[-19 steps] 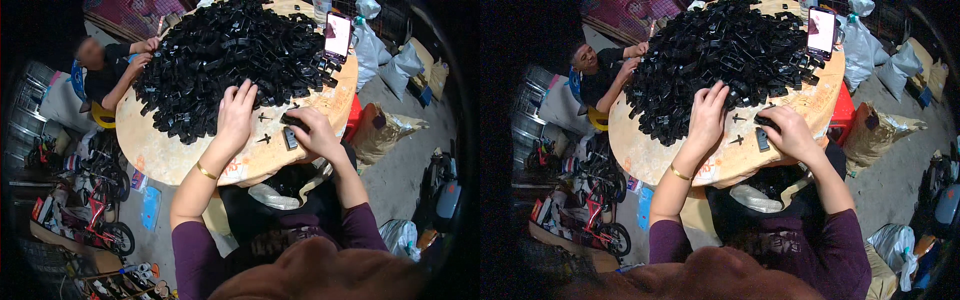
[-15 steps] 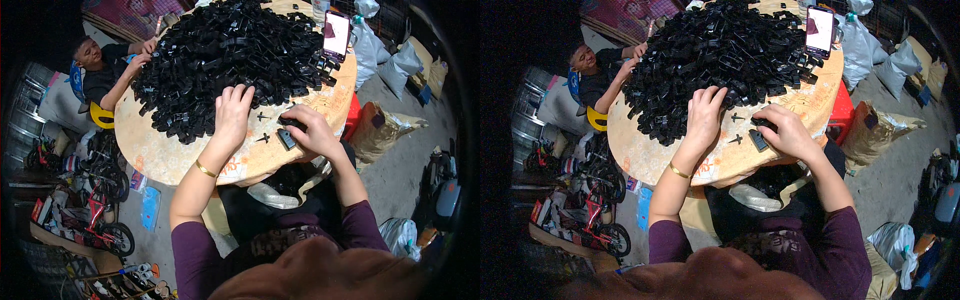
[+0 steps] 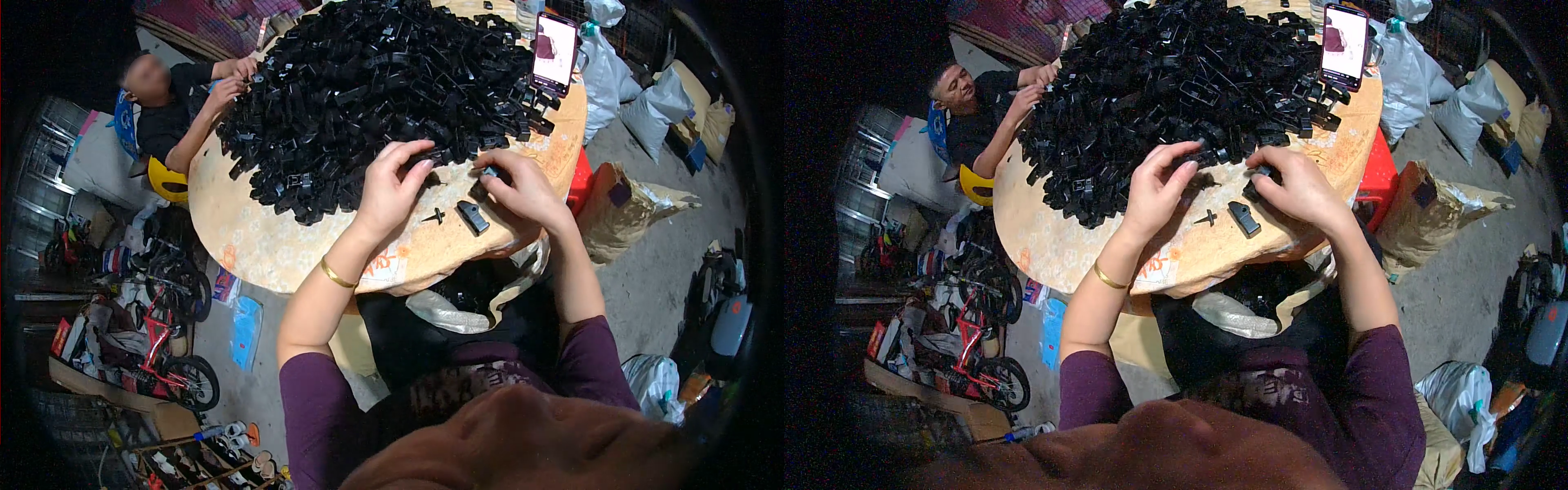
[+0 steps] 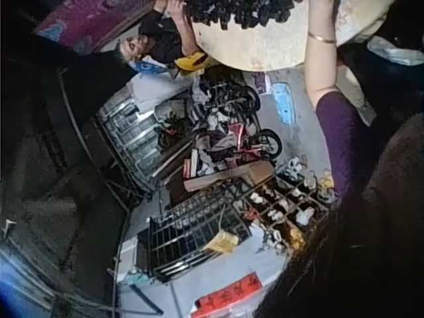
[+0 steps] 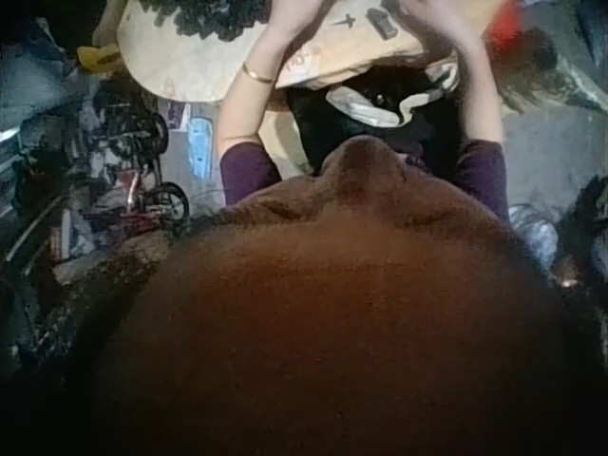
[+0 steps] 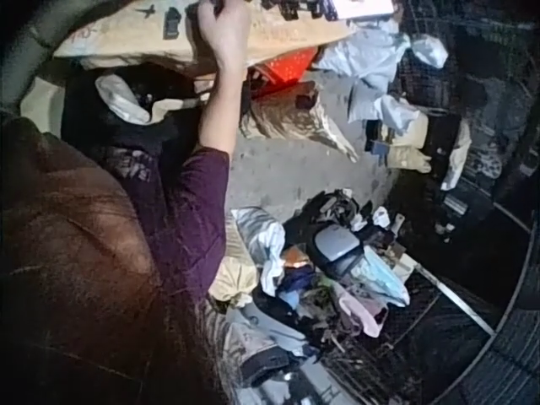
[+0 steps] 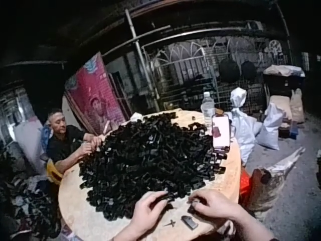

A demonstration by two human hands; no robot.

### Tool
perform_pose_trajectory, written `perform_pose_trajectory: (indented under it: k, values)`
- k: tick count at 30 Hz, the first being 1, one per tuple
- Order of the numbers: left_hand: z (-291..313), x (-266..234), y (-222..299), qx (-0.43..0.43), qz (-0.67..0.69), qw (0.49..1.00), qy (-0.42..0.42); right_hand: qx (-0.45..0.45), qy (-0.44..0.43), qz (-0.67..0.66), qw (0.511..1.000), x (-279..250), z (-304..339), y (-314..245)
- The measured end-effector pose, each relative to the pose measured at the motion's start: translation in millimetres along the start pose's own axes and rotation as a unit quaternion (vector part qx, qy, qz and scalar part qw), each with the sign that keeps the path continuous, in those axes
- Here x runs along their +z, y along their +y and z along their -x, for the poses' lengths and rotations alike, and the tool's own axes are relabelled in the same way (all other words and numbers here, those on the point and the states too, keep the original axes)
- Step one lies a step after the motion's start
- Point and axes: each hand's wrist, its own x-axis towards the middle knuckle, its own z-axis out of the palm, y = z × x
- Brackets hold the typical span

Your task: The person assembles small black plastic components by hand at a round table.

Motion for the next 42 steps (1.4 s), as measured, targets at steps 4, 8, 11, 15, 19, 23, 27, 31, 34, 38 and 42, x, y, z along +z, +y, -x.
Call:
perform_pose_trajectory:
  k: [4,8,11,15,19,23,27,31,34,38,42]
  values:
    - [2.0,-3.7,2.5,-0.145,0.165,0.976,-0.014,-0.013,0.086,0.118,0.989,13.0,-2.7,-12.0]
    - [1.3,-4.2,0.0,-0.180,0.272,0.945,-0.022,0.025,0.144,0.170,0.975,18.4,2.1,-22.2]
    - [2.6,-3.7,1.8,-0.180,0.344,0.921,-0.037,0.043,0.078,0.180,0.980,19.3,3.2,-23.2]
    - [4.9,-3.4,4.9,-0.176,0.329,0.926,-0.049,-0.006,0.146,0.146,0.978,16.8,3.1,-12.8]
    - [4.8,-4.7,3.0,-0.186,0.316,0.927,-0.082,0.019,0.200,-0.094,0.975,20.0,8.0,-11.5]
    - [5.6,-3.4,0.8,-0.161,0.231,0.958,-0.062,0.003,0.192,-0.057,0.980,15.9,7.4,-11.1]
    - [8.4,-2.5,1.0,0.061,-0.245,0.967,-0.016,0.062,0.213,-0.110,0.969,16.1,10.1,12.1]
    - [10.8,7.4,4.0,0.081,-0.314,0.945,0.037,0.037,0.226,-0.039,0.973,26.3,12.8,13.9]
    - [1.4,13.2,12.4,0.167,-0.362,0.917,-0.004,0.062,0.229,-0.063,0.969,24.4,13.5,8.8]
    - [-30.0,26.0,16.3,0.294,-0.430,0.847,-0.108,0.041,0.249,-0.084,0.964,25.8,14.0,14.7]
    - [-53.3,36.3,1.2,0.268,-0.523,0.782,-0.206,0.052,0.239,-0.040,0.969,23.6,13.4,13.9]
